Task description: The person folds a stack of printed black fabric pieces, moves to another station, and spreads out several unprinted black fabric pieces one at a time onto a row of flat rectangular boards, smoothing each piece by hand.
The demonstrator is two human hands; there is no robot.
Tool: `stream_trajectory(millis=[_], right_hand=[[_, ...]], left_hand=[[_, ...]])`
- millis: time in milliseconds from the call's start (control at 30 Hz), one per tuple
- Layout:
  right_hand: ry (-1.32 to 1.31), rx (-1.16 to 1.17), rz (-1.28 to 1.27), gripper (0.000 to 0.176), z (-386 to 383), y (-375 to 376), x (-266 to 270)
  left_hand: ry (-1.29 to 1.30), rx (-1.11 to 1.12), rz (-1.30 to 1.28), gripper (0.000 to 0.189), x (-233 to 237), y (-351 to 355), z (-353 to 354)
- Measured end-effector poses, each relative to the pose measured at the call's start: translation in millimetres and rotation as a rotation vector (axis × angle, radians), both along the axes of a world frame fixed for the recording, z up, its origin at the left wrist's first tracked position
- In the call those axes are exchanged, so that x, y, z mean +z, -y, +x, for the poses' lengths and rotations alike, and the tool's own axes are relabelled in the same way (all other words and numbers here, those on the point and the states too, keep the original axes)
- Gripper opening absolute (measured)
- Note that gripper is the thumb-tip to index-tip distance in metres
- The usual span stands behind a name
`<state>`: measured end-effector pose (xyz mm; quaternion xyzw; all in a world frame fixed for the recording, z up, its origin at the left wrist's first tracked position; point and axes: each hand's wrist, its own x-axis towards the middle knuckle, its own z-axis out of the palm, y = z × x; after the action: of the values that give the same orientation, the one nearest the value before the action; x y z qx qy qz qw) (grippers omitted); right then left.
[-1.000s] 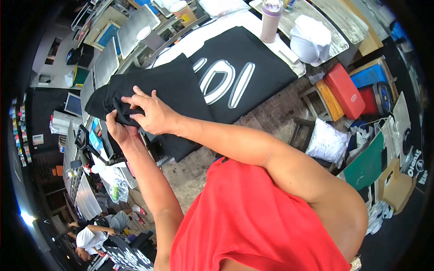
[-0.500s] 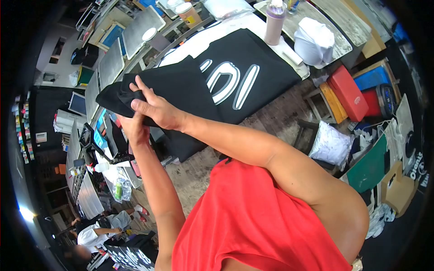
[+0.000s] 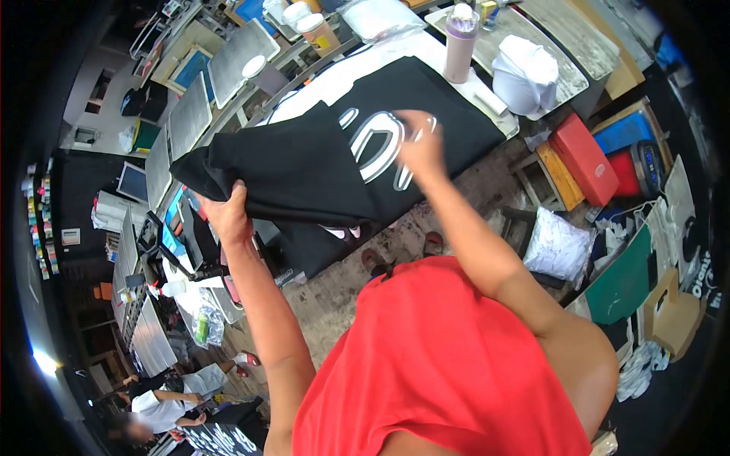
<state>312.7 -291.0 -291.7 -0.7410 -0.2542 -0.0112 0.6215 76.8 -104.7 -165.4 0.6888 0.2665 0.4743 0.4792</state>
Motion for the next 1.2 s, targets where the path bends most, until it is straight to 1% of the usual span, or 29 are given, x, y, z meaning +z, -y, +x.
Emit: stream_trajectory(millis=[33,67,100,133,167,200,267,300,333,400,433,500,533,600,633,667,700,733,767,800,833,867,900,933,967,1000,1033,1133,1200], right_hand=[[0.062,-0.236,-0.276,0.041,32,32,-32],[0.137,-0.456,-0.446,0.052,55,59,-76],[-0.077,-0.563,-0.529,0.061,74,82,-113],[-0.369,-0.552,-0.510,0.065,87,98,-120],[-0.371,-0.692,-0.621,0.062,95,100,-137],[-0.372,-0.697,-0.622,0.062,99,103,-141],[-0.562,-0.575,-0.385,0.055,111,105,-149],[-0.602,-0.593,-0.320,0.048,122,99,-168],[-0.600,-0.591,-0.321,0.048,115,97,-142],[-0.861,-0.431,-0.123,0.054,105,94,-91],[-0.859,-0.429,-0.124,0.054,108,94,-92],[-1.001,-0.384,0.004,0.057,114,94,-98],[-0.999,-0.381,0.004,0.057,114,91,-100],[-0.951,-0.131,0.355,0.063,115,86,-103],[-0.973,-0.036,0.507,0.063,110,75,-92],[-0.976,0.034,0.534,0.062,103,62,-81],[-0.794,0.162,0.568,0.066,97,45,-72],[-0.797,0.174,0.497,0.070,88,24,-59],[-0.540,0.205,0.278,0.068,78,-1,-47],[-0.363,0.134,-0.018,0.058,53,-21,-14],[-0.223,0.229,-0.048,0.053,23,-29,37],[-0.177,0.422,0.059,0.049,3,-48,47],[-0.082,0.446,-0.001,0.045,-26,-57,68],[-0.045,0.627,0.144,0.045,-52,-67,77],[-0.080,0.792,0.211,0.047,-78,-68,92],[-0.011,0.948,0.221,0.049,-101,-75,92],[0.075,0.949,0.367,0.055,-119,-82,86],[0.048,0.988,0.226,0.058,-127,-93,77],[0.028,0.978,0.224,0.058,-128,-90,77]], left_hand=[[0.039,-0.012,-0.034,0.070,-1,-3,-4],[0.076,-0.025,-0.069,0.069,-2,-6,-7],[0.083,-0.033,-0.067,0.067,-4,-10,-10],[0.084,-0.037,-0.069,0.067,-3,-11,-9],[0.099,-0.045,-0.093,0.070,-3,-12,-9],[0.114,-0.051,-0.117,0.074,-3,-12,-9],[0.108,-0.048,-0.112,0.074,-1,-11,-7],[0.099,-0.038,-0.107,0.074,-1,-11,-7],[0.100,-0.035,-0.107,0.074,-1,-10,-8],[0.123,-0.044,-0.111,0.072,0,-9,-7],[0.125,-0.042,-0.111,0.072,0,-10,-8],[0.130,-0.064,-0.127,0.071,0,-10,-9],[0.132,-0.062,-0.127,0.071,1,-9,-9],[0.130,-0.045,-0.117,0.069,3,-6,-7],[0.129,-0.043,-0.119,0.069,3,-6,-6],[0.133,-0.032,-0.137,0.068,4,-5,-5],[0.137,-0.021,-0.153,0.068,4,-5,-4],[0.132,-0.021,-0.154,0.068,3,-6,-5],[0.134,-0.022,-0.166,0.067,1,-8,-6],[0.134,-0.024,-0.180,0.066,0,-9,-6],[0.129,-0.028,-0.181,0.066,0,-7,-5],[0.142,-0.053,-0.180,0.065,2,-5,-3],[0.156,-0.077,-0.178,0.063,3,-4,-2],[0.153,-0.076,-0.178,0.063,0,-6,-3],[0.178,-0.118,-0.194,0.061,-5,-10,-6],[0.202,-0.160,-0.211,0.058,-9,-13,-9],[0.197,-0.159,-0.211,0.058,-8,-15,-13],[0.171,-0.139,-0.210,0.055,-7,-14,-17],[0.200,-0.079,-0.198,0.051,-8,-10,-13]])
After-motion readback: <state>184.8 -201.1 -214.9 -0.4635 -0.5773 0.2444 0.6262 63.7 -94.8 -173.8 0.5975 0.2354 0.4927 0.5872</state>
